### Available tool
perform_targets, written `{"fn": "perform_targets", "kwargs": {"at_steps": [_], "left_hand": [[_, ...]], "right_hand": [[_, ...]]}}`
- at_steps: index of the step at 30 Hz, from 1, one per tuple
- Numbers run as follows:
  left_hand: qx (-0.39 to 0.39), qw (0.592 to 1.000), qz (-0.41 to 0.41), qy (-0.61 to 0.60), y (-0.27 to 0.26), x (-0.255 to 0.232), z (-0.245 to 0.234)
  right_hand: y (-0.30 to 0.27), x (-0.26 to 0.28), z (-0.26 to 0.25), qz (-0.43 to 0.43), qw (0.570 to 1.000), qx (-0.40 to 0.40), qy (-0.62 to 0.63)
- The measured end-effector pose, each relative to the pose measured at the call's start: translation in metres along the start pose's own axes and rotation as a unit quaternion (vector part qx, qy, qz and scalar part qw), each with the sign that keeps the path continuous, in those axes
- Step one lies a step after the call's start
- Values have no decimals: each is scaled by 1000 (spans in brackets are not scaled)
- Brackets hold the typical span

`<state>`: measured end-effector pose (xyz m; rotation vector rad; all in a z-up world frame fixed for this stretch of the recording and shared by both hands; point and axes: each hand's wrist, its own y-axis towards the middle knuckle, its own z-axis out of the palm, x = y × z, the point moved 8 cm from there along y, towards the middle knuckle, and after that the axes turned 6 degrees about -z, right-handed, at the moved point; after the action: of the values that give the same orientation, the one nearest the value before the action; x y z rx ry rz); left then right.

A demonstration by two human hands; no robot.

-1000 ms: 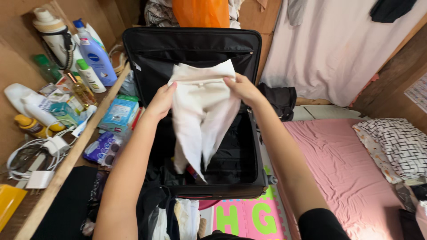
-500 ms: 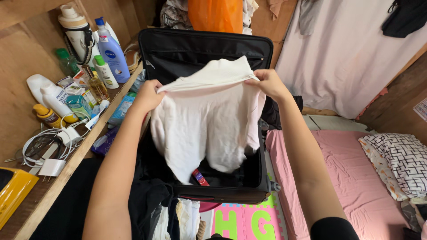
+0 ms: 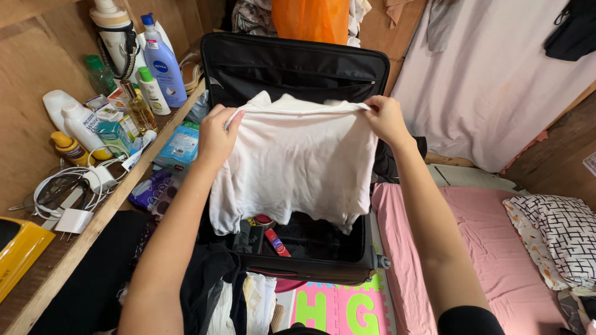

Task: The person folds various clothing items, including black pants, a gray shirt, a white shirt, and a beige sweater, and places them into an open black suitcase. The person also handles a small red container and a black bag during the packing process.

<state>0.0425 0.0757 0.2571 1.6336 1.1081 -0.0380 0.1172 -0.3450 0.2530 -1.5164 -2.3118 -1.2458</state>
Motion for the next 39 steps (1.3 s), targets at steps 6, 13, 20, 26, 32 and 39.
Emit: {"fn": "perform_targets", "kwargs": {"at_steps": [6,13,20,26,32,39], "left_hand": [[97,981,-19,-166,-3,20,8],[294,847,-375,-235,-42,101,61],[65,805,-393,-439,-45,69,160],[218,857,-237,-402,-56,-3,178],[186,833,-257,-453,-48,-6,153],[297,858,-185,-375,-40,-17,149]], "right_hand": [[-4,-28,10,32,941,61,332],[-26,-35,51,219,860,133,442],[-35,32,118,241,862,41,445],[-39,99,148,124,796,129,578],[-64,36,154,160,935,175,265],[-54,56,189,44,799,188,569]]}}
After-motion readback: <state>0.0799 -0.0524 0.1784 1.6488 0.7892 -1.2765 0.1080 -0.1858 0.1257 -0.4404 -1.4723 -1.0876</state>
